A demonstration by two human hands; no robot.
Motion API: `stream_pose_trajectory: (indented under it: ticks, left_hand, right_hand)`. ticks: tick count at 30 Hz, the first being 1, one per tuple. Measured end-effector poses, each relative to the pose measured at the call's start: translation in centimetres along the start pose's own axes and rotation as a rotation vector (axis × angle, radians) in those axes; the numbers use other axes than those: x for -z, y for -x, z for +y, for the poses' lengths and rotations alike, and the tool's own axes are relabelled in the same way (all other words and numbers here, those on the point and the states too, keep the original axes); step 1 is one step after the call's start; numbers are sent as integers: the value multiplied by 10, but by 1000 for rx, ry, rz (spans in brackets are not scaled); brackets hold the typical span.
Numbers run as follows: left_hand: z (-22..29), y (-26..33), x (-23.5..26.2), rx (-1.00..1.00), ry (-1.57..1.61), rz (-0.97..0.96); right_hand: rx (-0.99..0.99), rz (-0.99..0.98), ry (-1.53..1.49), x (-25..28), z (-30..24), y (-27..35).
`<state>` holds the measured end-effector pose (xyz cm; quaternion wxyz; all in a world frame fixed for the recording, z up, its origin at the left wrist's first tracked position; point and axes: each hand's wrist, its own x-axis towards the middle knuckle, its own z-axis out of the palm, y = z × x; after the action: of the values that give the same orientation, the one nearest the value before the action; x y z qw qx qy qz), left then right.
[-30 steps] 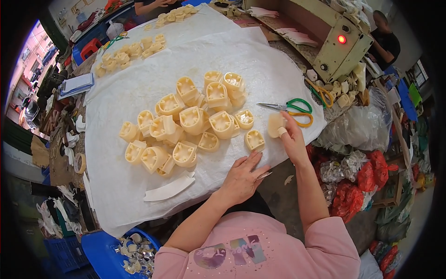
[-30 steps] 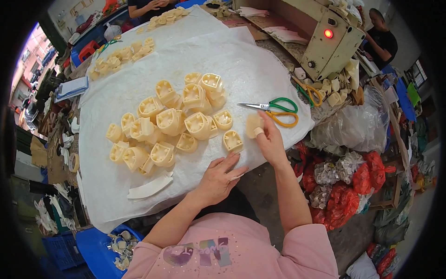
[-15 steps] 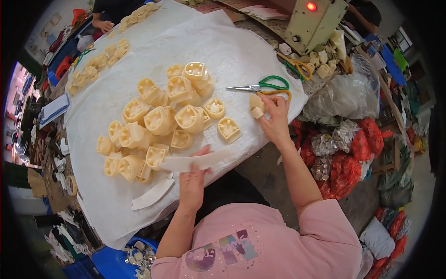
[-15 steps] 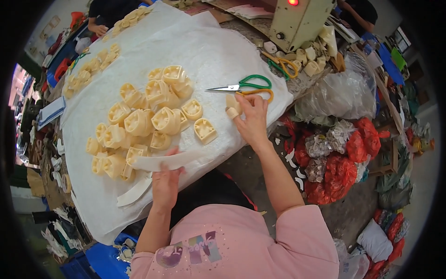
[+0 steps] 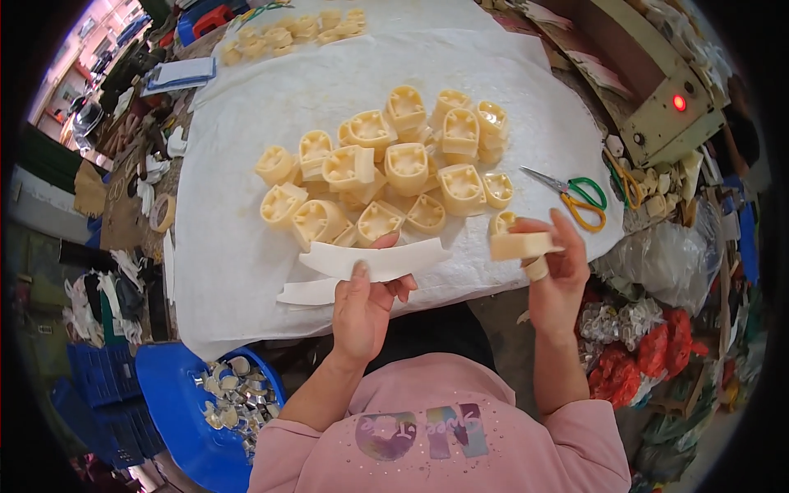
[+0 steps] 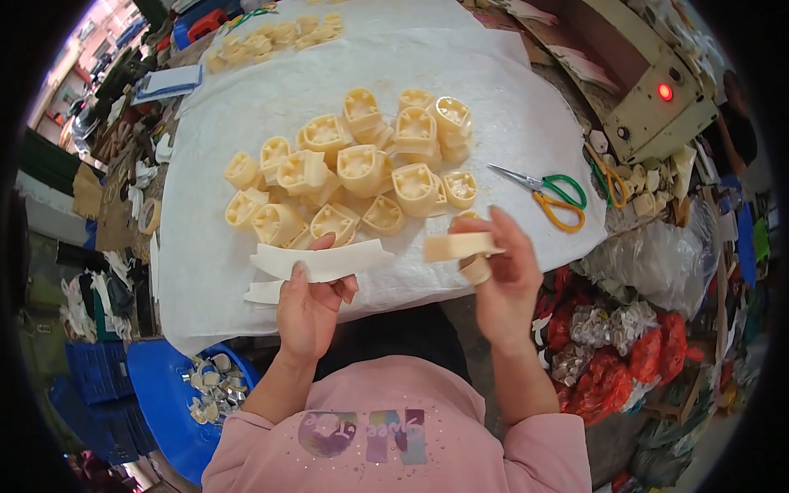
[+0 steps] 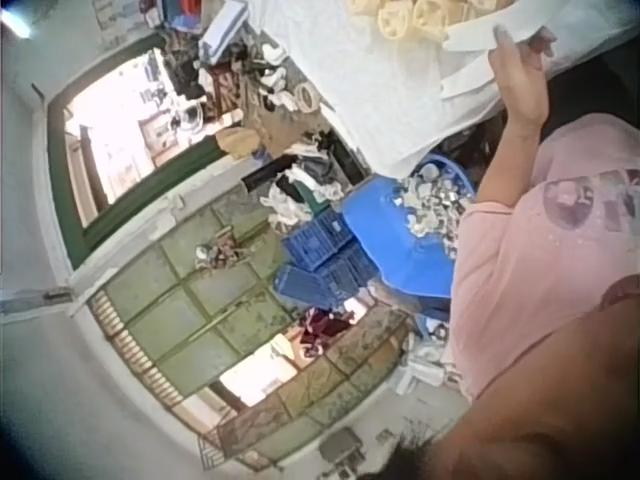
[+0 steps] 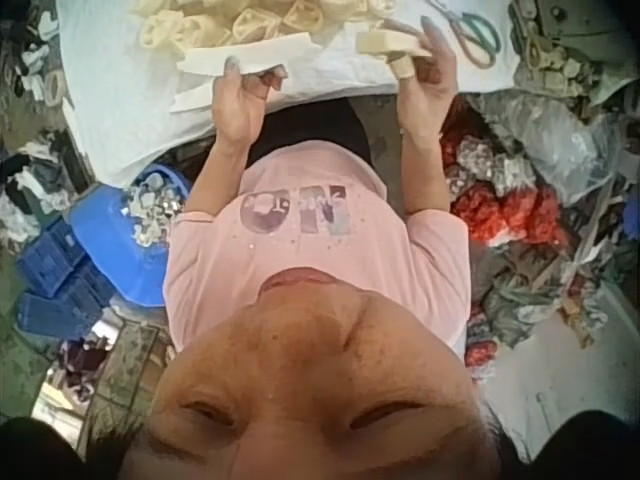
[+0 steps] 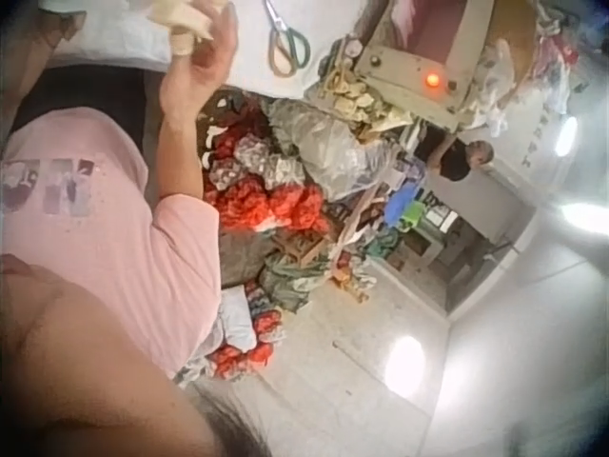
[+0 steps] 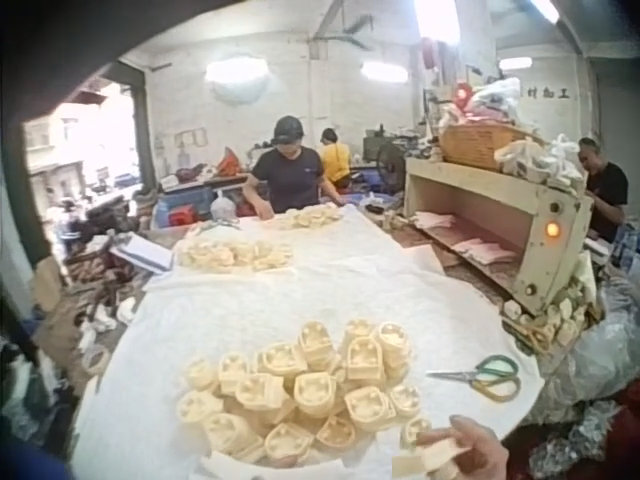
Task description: Assembling and trimming shoe heel components in a factory setting.
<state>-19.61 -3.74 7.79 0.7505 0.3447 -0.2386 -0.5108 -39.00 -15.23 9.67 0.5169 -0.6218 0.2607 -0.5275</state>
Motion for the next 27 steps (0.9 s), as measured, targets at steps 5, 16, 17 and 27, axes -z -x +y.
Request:
stream_pose_trajectory:
  ticks: [5, 16, 17, 27]
  left_hand:
    - [-8, 8, 0, -91, -147, 151]
    - [7, 23, -8, -120, 32, -46]
    - [8, 24, -7, -121, 32, -42]
    - [14, 28, -14, -105, -60, -28]
  right_hand:
    - [411, -256, 147, -44, -4, -2]
    - [546, -289, 106, -84, 15, 15]
    - [545, -292, 103, -86, 16, 15]
    - [585, -284, 89, -88, 13, 16]
